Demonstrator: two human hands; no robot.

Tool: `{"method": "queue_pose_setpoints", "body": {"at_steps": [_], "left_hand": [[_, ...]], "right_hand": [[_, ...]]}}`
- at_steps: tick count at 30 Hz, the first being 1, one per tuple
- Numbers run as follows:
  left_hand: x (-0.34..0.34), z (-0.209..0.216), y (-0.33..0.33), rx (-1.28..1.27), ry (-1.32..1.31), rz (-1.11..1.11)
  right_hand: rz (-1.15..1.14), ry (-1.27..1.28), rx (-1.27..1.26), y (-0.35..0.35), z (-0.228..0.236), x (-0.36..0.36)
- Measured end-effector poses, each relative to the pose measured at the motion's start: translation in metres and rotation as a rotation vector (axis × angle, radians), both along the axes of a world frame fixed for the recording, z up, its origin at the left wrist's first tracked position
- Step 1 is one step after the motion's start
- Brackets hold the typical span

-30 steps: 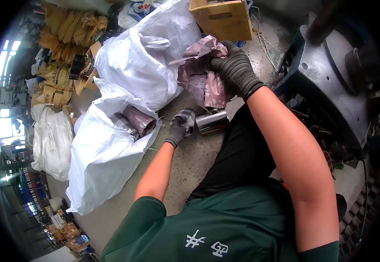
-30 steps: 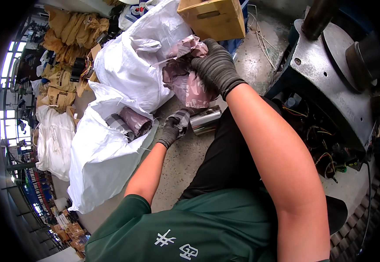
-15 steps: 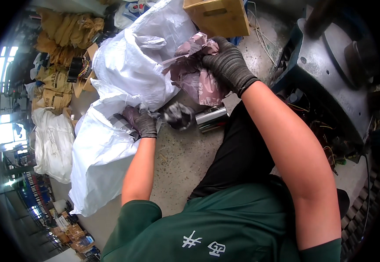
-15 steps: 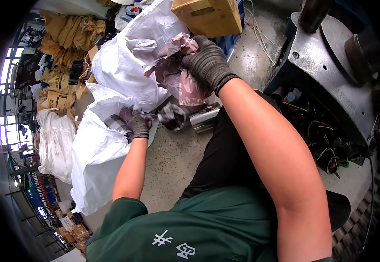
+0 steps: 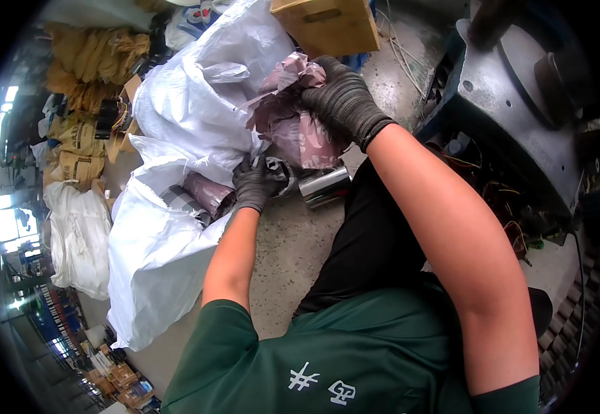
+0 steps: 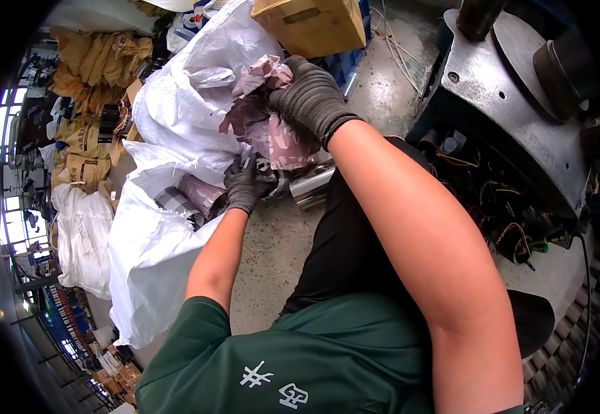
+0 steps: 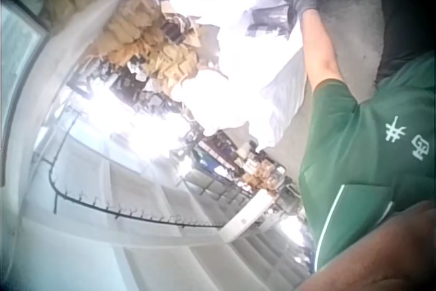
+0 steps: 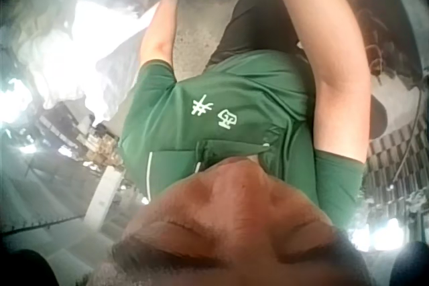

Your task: The person cuts open a bag to retrieve components, arranges motor stators, and connects internal wiring using a small manual tool before placing the assembled unit into a large hydraulic press.

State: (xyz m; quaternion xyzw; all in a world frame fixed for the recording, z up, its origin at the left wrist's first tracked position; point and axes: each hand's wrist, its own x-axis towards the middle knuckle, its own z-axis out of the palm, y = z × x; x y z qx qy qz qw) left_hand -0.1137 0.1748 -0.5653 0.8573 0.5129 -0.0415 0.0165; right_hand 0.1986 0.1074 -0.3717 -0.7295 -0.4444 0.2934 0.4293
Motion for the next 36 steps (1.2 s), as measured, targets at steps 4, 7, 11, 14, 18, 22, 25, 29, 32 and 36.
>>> {"method": "queue_pose_setpoints", "body": {"at_steps": [4,7,11,14,18,22,25,29,32,36], "left_hand": [[0.015,-0.006,-0.002,-0.026,0.154,-0.139],[0.026,-0.022,0.014,-0.072,0.086,-0.161],[-0.073,-0.093,0.082,-0.148,-0.136,-0.100],[-0.016,-0.060,0.062,-0.431,-0.069,-0.146],[-0.005,-0.018,0.003,-0.827,0.024,-0.032],[-0.056,-0.046,-0.036,-0.492,0.033,-0.174],[-0.058,-0.049,-0.050,-0.983,-0.230,0.266],[-0.050,-0.040,-0.055,-0.857,0.019,-0.081],[-0.051,-0.027,-0.063,-0.578,-0.235,0.074],[-0.044,-0.016,-0.069,-0.261,-0.389,0.045]], "right_hand": [[-0.017,-0.011,0.018,0.000,-0.006,0.005],[-0.053,-0.026,0.020,-0.005,-0.010,0.013],[0.018,-0.011,0.079,0.009,0.001,-0.017],[-0.045,0.001,0.023,-0.001,-0.012,0.010],[-0.047,-0.016,-0.007,-0.005,-0.012,0.018],[-0.026,-0.035,0.020,0.003,-0.007,-0.001],[-0.008,-0.030,0.018,0.004,-0.006,-0.003],[0.020,0.000,0.022,0.003,-0.006,-0.003],[0.015,-0.024,0.040,0.001,-0.010,-0.004],[0.028,0.016,0.010,0.003,-0.003,-0.003]]}}
